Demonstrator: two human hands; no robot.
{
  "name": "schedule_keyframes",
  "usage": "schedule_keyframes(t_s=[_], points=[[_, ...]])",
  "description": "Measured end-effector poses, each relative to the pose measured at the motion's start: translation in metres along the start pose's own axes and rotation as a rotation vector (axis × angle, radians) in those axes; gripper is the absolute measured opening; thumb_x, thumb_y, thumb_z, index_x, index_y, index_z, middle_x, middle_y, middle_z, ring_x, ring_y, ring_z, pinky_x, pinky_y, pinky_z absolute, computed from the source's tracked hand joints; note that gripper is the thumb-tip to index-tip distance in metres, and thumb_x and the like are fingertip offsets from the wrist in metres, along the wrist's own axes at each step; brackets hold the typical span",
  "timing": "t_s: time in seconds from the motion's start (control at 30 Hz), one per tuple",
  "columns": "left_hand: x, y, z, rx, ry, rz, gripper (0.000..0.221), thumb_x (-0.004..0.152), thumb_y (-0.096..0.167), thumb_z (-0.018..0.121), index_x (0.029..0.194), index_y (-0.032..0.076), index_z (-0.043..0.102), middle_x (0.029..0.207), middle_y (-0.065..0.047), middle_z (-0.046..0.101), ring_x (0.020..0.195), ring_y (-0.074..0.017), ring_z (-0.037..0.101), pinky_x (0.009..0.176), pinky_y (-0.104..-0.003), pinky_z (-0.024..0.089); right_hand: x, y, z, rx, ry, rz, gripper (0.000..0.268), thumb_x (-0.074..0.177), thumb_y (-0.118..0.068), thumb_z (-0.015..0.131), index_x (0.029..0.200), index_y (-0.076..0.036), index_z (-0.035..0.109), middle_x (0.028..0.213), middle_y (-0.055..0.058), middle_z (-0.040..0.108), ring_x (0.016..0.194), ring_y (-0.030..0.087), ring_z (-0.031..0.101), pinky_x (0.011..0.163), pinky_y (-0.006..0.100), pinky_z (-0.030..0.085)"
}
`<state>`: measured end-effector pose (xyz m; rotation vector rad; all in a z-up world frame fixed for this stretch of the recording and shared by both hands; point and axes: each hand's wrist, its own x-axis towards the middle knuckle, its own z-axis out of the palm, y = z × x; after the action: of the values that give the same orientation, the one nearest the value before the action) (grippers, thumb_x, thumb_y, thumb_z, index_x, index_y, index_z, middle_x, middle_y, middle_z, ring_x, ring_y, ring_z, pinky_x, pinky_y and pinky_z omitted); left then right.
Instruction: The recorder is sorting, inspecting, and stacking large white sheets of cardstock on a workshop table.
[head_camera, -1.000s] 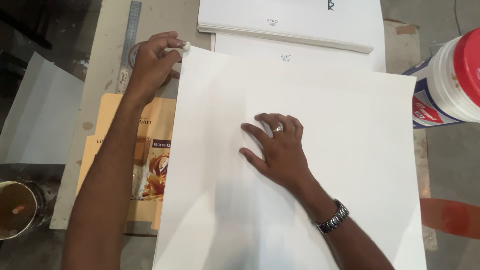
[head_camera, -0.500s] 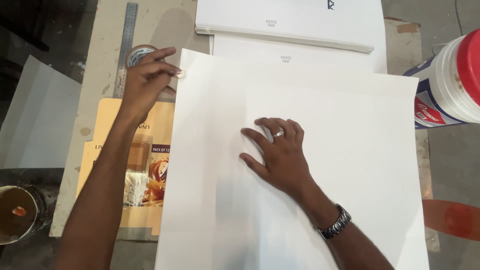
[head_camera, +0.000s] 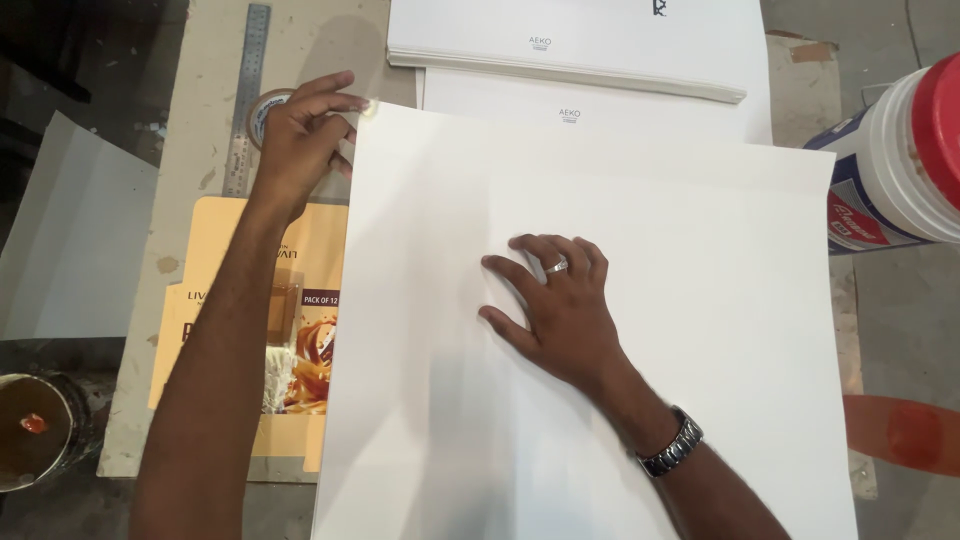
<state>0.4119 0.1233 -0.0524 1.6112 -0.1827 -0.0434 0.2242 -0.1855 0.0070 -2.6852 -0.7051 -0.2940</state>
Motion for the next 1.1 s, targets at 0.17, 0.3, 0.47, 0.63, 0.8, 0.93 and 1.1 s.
schedule_keyframes(t_s=[0.17, 0.3, 0.47, 0.63, 0.8, 0.93, 1.1], points=[[-0.023, -0.002, -0.002, 0.051, 0.003, 0.012, 0.026, 0.096, -0.004, 0.055, 0.112, 0.001, 0.075, 0.152, -0.015, 0.057, 0.090, -0.0100, 0.068, 0.059, -0.021, 0.061, 0.000, 0.001, 0.000, -0.018, 0.012, -0.013, 0.046, 0.095, -0.047, 0.070, 0.130, -0.019, 0.066, 0.137, 0.007, 0.053, 0.134, 0.029, 0.038, 0.114, 0.056, 0.025], [-0.060, 0.008, 0.002, 0.047, 0.014, 0.003, 0.025, 0.093, -0.005, 0.057, 0.109, 0.003, 0.076, 0.147, -0.014, 0.059, 0.094, -0.0089, 0.069, 0.057, -0.021, 0.062, -0.001, 0.002, 0.002, -0.018, 0.011, -0.018, 0.046, 0.094, -0.047, 0.070, 0.130, -0.019, 0.066, 0.136, 0.008, 0.054, 0.134, 0.029, 0.038, 0.114, 0.056, 0.025], [-0.115, 0.019, 0.008, 0.223, 0.071, -0.086, 0.026, 0.092, -0.005, 0.061, 0.108, 0.006, 0.077, 0.139, -0.009, 0.068, 0.083, -0.0110, 0.069, 0.055, -0.023, 0.052, 0.001, 0.003, 0.002, -0.030, 0.010, -0.013, 0.047, 0.094, -0.046, 0.070, 0.131, -0.018, 0.066, 0.137, 0.009, 0.054, 0.133, 0.029, 0.039, 0.113, 0.055, 0.026], [-0.178, -0.004, 0.003, 0.328, 0.023, 0.163, 0.026, 0.090, -0.008, 0.064, 0.109, 0.004, 0.078, 0.132, -0.013, 0.071, 0.105, -0.0171, 0.072, 0.085, -0.026, 0.061, 0.002, 0.006, 0.002, -0.033, 0.000, -0.005, 0.047, 0.093, -0.045, 0.071, 0.132, -0.018, 0.066, 0.137, 0.009, 0.054, 0.132, 0.030, 0.040, 0.112, 0.055, 0.025], [-0.249, 0.002, 0.005, 0.377, -0.032, 0.278, 0.029, 0.089, -0.010, 0.063, 0.111, 0.003, 0.077, 0.123, -0.011, 0.076, 0.134, -0.0302, 0.065, 0.100, -0.033, 0.063, 0.002, 0.008, 0.002, -0.039, 0.003, -0.020, 0.047, 0.094, -0.044, 0.072, 0.133, -0.019, 0.066, 0.137, 0.009, 0.056, 0.132, 0.029, 0.040, 0.112, 0.053, 0.026], [-0.300, 0.014, 0.008, 0.292, -0.024, 0.170, 0.029, 0.083, -0.008, 0.066, 0.106, 0.006, 0.079, 0.135, -0.014, 0.069, 0.101, -0.0221, 0.076, 0.078, -0.031, 0.066, 0.002, 0.010, 0.001, -0.051, 0.004, -0.013, 0.047, 0.093, -0.042, 0.074, 0.133, -0.019, 0.067, 0.138, 0.009, 0.056, 0.133, 0.031, 0.040, 0.112, 0.052, 0.026], [-0.353, 0.035, 0.013, 0.505, -0.008, 0.421, 0.029, 0.076, -0.002, 0.075, 0.104, 0.009, 0.078, 0.132, -0.013, 0.069, 0.109, -0.0275, 0.074, 0.079, -0.033, 0.063, 0.002, 0.013, 0.002, -0.045, -0.002, -0.007, 0.047, 0.094, -0.040, 0.074, 0.134, -0.018, 0.066, 0.140, 0.009, 0.056, 0.135, 0.031, 0.039, 0.113, 0.052, 0.026]])
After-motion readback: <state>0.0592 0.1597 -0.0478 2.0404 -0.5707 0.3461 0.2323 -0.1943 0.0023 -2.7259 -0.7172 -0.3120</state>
